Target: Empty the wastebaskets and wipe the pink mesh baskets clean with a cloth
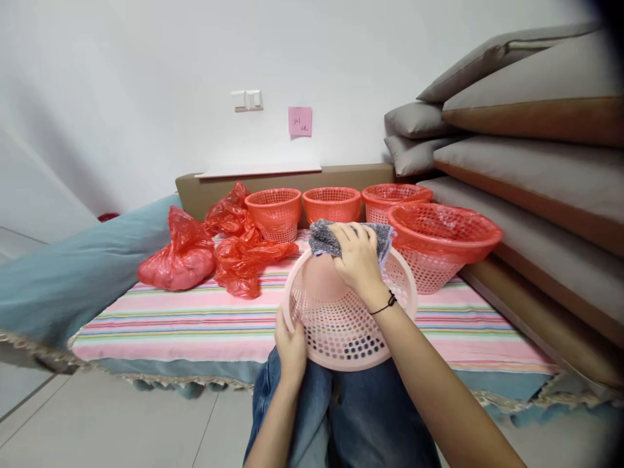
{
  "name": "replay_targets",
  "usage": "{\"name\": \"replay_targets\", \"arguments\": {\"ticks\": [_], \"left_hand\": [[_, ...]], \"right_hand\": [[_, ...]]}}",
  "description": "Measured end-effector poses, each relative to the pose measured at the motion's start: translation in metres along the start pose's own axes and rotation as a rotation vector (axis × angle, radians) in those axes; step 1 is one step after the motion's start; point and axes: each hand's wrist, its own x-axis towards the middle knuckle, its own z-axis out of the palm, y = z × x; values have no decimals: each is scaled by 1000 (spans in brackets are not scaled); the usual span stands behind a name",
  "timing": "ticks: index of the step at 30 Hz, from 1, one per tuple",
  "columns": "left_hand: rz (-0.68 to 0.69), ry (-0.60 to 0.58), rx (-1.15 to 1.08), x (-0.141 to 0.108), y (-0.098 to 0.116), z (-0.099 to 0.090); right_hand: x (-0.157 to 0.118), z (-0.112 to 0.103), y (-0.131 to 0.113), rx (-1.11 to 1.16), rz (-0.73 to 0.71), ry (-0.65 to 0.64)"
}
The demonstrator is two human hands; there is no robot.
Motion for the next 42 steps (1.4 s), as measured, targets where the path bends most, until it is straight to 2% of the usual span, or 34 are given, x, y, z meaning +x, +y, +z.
{"name": "replay_targets", "arguments": {"ticks": [3,7,10,12,15,18,24,26,28,30,34,38,42], "left_hand": [[161,24,39,43,18,-11],[391,-254,205,95,44,-24],[467,-402,306,110,58,-18],[485,-464,347,114,67,-8],[506,-529,353,117,77,4],[496,-532,338,113,74,6],[278,-274,327,68,30,1],[235,-227,315,60,23,-1],[241,-208,304,66,26,-7],[280,-244,294,81,34,-16],[336,-447,282,109,49,-31],[363,-491,311,110,55,-27],[370,-495,318,106,53,-21]], "right_hand": [[-8,-9,11,-1,162,44],[-28,-14,27,31,325,48],[-36,-10,30,22,299,87],[-34,-6,25,-6,214,104],[-23,0,16,-21,56,63],[-15,5,15,-9,-9,21],[-17,2,42,-55,228,123],[-18,-5,46,-68,274,116],[-19,-12,45,-62,307,76],[-23,-18,42,-27,326,23],[-41,-21,40,93,337,-3],[-49,-17,36,71,341,51],[-34,-9,16,-18,182,35]]}}
